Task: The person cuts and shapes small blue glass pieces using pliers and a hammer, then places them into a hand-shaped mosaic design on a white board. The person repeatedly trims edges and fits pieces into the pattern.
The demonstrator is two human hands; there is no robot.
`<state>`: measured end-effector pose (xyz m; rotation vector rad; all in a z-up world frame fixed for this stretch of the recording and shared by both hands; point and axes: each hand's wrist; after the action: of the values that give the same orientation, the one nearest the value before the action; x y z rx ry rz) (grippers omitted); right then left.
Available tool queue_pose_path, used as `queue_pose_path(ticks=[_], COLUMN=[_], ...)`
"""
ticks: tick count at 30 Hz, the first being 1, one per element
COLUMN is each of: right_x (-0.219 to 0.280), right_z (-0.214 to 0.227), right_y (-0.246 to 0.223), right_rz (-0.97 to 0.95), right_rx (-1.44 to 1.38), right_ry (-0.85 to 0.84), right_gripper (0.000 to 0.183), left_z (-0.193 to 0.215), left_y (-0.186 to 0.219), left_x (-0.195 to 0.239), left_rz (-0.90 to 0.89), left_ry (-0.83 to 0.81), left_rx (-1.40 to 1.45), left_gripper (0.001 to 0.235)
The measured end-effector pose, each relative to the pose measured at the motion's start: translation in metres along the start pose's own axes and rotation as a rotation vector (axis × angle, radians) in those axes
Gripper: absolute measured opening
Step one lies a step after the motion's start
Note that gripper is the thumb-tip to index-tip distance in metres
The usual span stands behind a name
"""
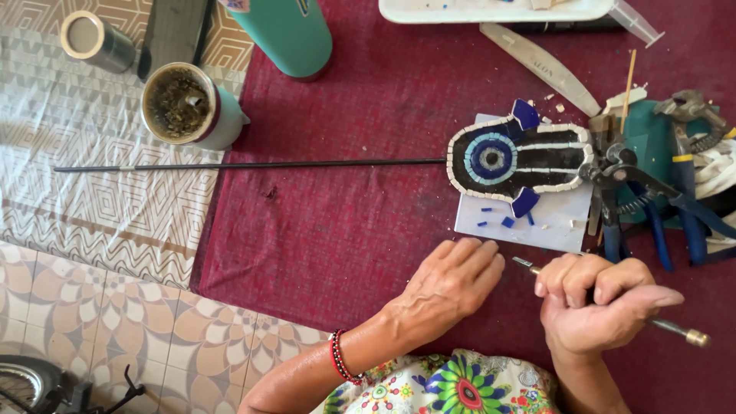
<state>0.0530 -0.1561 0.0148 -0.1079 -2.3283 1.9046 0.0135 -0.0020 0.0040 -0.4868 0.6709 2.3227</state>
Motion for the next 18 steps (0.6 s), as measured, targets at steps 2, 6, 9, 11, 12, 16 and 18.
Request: queue_pose_path(ticks=[2,6,9,11,12,16,18], right_x=[0.000,-0.001,-0.002,-0.001,-0.001,0.000,0.001], right_z=[0.002,0.009,0.011,0.005,0.001,-0.001,-0.004], right_y=[0.002,0.009,0.019,0.020,0.020,0.029,0.029], right_rz=[-0.011,0.010,0.005,0.028,0.051,0.056,0.025], right_rx=[-0.015,-0.085,-0.143,-0.136,-0.132,-0.125,-0.105], right_ry=[-0.027,-0.192,-0.278,-0.312,-0.350,-0.387,-0.334], right_gripper=[0.063,0.060,0.058,0.055,0.053,0.054,0.054], left_z=[-0.006,-0.023,-0.017,-0.009,-0.005,-0.021,-0.022], left_y=[0.001,0.007,0.013,0.012,0.012,0.011,0.012], left_x=[0.003,0.012,0.013,0.015,0.016,0.032,0.032], left_rz=[0.031,0.157,0.166,0.104,0.045,-0.032,-0.053], left_ry=[0.028,0.136,0.123,0.117,0.111,0.097,0.066], left_rx=[0.034,0.016,-0.067,-0.049,-0.035,-0.096,-0.160], left_gripper=[0.005,0.014,0.028,0.024,0.021,0.011,0.013])
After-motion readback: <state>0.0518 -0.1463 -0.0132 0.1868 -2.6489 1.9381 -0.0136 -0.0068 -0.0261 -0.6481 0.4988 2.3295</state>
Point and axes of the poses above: each hand's wrist, its own x-axis away from the middle knuckle, its own z-axis out of the back of the hand, y = z × x, and after that the axes turned 13 degrees about -z, right-handed
